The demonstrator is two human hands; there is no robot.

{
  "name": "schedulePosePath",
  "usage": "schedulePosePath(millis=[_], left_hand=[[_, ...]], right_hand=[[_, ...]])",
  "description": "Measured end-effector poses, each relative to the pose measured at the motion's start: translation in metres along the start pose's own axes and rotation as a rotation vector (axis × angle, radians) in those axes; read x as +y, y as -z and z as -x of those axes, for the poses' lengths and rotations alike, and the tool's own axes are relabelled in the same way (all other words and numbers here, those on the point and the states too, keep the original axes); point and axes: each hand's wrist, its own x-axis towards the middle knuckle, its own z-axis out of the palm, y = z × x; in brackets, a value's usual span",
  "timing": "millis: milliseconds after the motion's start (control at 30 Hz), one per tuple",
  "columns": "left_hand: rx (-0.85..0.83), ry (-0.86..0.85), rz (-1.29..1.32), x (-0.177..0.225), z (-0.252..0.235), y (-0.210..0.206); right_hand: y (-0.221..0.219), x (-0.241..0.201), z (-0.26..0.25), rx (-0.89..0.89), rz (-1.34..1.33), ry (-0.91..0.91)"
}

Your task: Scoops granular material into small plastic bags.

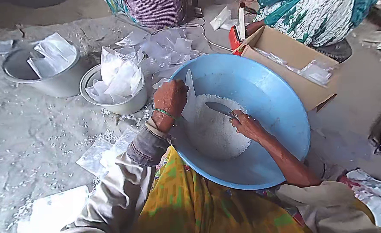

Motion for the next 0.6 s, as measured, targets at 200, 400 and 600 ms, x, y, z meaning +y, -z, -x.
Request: schedulePosePath(millis=[200,400,600], left_hand=[[0.245,-0.054,0.083,-0.012,0.001,0.009],[0.305,-0.088,0.107,-0.017,0.001,0.014],[0.167,-0.097,0.078,-0.016,-0.001,0.008]], right_hand=[[0.018,-0.008,-0.027,0.177,0.311,0.015],[0.0,-0.033,-0.081,0.029,0.437,0.128],[-0.029,-0.02,-0.033,-0.223,0.505,0.316]])
